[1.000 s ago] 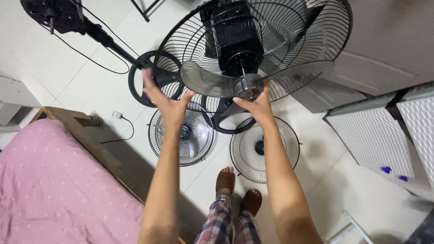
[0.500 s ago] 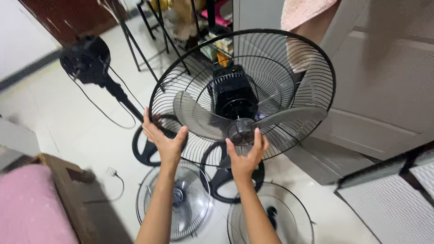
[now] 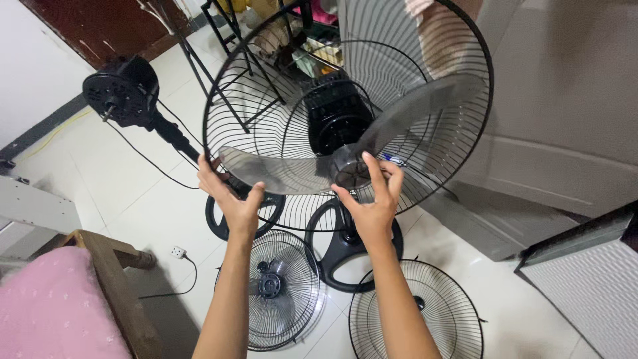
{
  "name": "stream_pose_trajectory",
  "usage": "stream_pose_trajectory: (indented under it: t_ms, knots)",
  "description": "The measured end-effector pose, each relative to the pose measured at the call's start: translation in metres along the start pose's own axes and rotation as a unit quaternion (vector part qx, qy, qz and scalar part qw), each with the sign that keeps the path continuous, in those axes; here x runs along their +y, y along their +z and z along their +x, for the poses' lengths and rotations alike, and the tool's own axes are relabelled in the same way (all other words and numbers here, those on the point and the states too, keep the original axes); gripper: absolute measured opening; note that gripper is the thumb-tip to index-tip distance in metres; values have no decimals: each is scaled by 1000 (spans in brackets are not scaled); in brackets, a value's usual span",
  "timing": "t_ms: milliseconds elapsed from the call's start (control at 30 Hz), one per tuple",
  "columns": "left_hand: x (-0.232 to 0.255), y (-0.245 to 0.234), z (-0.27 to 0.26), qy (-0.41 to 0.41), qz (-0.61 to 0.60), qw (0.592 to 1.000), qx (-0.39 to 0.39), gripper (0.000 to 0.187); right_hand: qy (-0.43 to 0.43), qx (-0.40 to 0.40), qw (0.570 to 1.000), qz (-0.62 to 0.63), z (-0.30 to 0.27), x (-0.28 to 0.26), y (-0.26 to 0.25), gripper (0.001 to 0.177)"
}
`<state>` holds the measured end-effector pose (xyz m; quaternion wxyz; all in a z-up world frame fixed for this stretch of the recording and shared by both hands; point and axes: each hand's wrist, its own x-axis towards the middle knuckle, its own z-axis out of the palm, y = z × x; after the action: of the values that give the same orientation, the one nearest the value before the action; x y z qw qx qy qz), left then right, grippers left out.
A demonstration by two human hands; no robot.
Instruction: The person assembles a standing electric fan by attaching the front grille, inserting the fan blade onto the motor shaft, securing it with a nut, and then attaching the rear grille. The person handles the fan components by hand without tools.
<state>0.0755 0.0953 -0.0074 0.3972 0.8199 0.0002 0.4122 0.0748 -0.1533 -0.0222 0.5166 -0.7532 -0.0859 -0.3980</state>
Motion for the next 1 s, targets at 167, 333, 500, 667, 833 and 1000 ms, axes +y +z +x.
stream_pose_trajectory:
  t_ms: [167,333,500,667,833,1000]
  knots:
    - [-3,6,2,-56,-52,997,-1,109,-7,-4,1000,-15,2,-2,-4,82]
    - [-2,9,9,-58,-117,991,-2,111,-48,-21,994,-94,-1,-4,-11,84]
    - [-9,4,3,0,-65,998,1,109,-10,40,999,13,-21,-5,4,82]
    - [-22,1,-5,35,-167,985,-6,112,-34,108,994,-10,-44,-11,3,83]
    - [-24,-3,0,-8,-177,984,6,115,18,102,995,-2,-44,-30,-12,88]
    - [-27,-2,-2,7,-162,987,17,110,26,81,996,7,-35,-39,-18,88]
